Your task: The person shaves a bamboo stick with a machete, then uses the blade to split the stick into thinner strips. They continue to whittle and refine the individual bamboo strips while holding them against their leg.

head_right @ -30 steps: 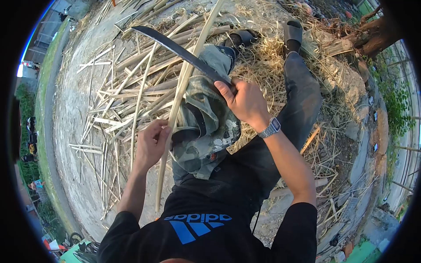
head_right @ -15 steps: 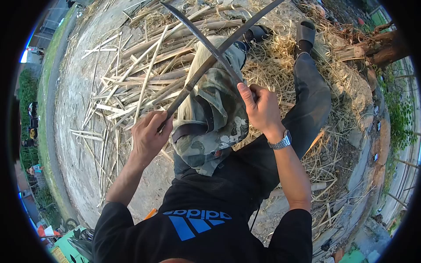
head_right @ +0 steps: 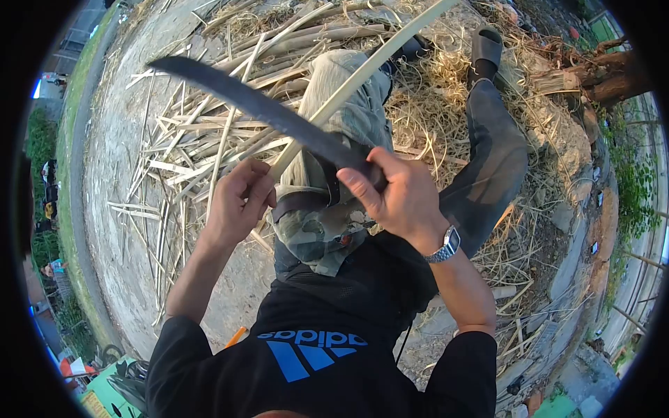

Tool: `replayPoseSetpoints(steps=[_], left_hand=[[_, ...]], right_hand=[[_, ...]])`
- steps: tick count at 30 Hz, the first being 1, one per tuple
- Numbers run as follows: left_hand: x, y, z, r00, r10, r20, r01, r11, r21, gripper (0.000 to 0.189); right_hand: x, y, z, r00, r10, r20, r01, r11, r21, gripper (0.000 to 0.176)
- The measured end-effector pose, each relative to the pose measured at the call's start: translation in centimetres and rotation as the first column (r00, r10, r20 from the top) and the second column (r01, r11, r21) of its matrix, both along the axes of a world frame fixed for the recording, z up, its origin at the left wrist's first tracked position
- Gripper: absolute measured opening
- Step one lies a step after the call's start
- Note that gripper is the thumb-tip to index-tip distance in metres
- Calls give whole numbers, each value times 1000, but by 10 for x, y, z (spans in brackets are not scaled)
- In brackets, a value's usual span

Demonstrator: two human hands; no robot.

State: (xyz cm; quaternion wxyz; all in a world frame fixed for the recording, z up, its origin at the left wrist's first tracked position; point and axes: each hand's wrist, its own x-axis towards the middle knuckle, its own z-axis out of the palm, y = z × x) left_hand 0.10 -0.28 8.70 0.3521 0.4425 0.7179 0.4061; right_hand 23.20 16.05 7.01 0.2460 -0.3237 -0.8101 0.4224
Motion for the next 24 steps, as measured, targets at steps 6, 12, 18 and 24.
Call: replayPoseSetpoints(steps=[6,12,18,24], left_hand=[[15,11,-33,997,-68,24,68,998,-3,16],[34,16,-45,993,70,96,-76,996,54,13],[35,49,-31,988,109,106,-116,991,68,14],[40,55,-35,992,88,92,-94,993,71,17]], right_hand=[[-15,-23,-14,948,154,280,-207,963,171,65],[-14,24,-11,936,31,351,-131,955,267,62],[-18,40,-5,956,31,292,-128,940,318,61],[-19,75,-9,952,-75,298,5,973,231,63]])
